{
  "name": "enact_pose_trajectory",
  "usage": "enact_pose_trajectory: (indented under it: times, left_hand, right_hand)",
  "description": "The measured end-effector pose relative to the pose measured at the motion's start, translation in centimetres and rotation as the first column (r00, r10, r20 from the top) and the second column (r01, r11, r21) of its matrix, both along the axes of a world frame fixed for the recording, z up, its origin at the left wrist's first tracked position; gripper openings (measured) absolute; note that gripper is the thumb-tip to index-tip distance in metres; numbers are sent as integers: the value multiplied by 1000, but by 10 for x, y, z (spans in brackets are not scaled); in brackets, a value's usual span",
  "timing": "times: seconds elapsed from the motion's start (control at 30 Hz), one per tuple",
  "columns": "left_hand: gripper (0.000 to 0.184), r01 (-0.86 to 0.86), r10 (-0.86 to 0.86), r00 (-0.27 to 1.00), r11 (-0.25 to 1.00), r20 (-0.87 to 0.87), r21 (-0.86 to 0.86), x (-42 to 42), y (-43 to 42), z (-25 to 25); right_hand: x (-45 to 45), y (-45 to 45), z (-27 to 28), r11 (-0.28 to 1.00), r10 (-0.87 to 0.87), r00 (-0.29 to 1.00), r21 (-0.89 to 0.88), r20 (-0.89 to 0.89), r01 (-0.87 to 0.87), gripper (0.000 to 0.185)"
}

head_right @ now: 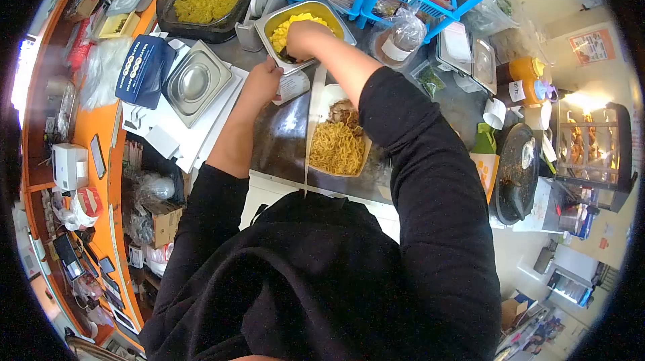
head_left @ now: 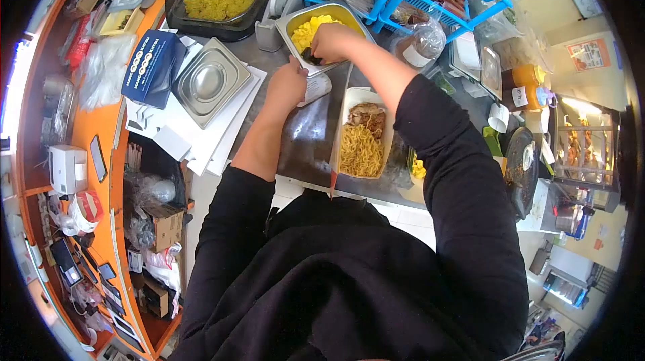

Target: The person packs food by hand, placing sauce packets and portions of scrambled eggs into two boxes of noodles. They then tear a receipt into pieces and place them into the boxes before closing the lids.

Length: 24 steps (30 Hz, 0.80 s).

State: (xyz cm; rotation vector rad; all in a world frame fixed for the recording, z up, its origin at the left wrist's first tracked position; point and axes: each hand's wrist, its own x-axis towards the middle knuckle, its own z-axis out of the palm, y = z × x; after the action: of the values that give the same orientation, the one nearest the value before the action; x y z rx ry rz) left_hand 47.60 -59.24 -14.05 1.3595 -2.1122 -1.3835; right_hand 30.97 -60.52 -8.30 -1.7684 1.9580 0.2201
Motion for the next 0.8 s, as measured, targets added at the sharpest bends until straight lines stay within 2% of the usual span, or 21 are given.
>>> enact_pose_trajectory:
  times: [0.1,0.13,0.17,0.23,0.3,0.43,0.53,0.6,0.7,0.8]
  left_hand:
    - [47,-27,27,1000,1000,-16,-12,-1,0,-4]
    - [47,-30,30,999,999,-13,-17,-1,-1,-4]
    - [47,-31,31,1000,999,-6,-19,-1,0,-5]
    - [47,-17,17,1000,999,7,-31,3,-1,-8]
    - [48,7,-6,1000,999,14,-51,12,-3,-7]
    - [47,-105,109,991,993,-72,53,37,6,4]
    - [46,-164,182,965,980,-190,110,51,13,8]
    - [44,-161,186,967,976,-174,150,65,21,22]
    - [43,-178,236,946,951,-221,253,85,34,41]
    - [44,-199,298,928,904,-223,379,109,34,38]
  right_hand:
    - [-30,-1,-10,982,-160,928,-45,336,186,24]
    - [-34,4,-7,934,-332,807,49,488,355,22]
    - [-36,9,-5,862,-490,705,160,513,482,21]
    - [-22,27,33,640,-748,431,376,504,670,21]
    - [-24,34,30,594,-738,339,324,583,736,21]
    - [-35,50,22,502,-677,141,312,723,807,19]
    - [-40,80,42,490,-617,50,333,785,806,24]
    - [-44,111,48,499,-518,-4,306,855,811,26]
    - [-55,177,79,504,-499,10,281,866,817,32]
    - [-78,262,106,549,-574,121,271,810,791,42]
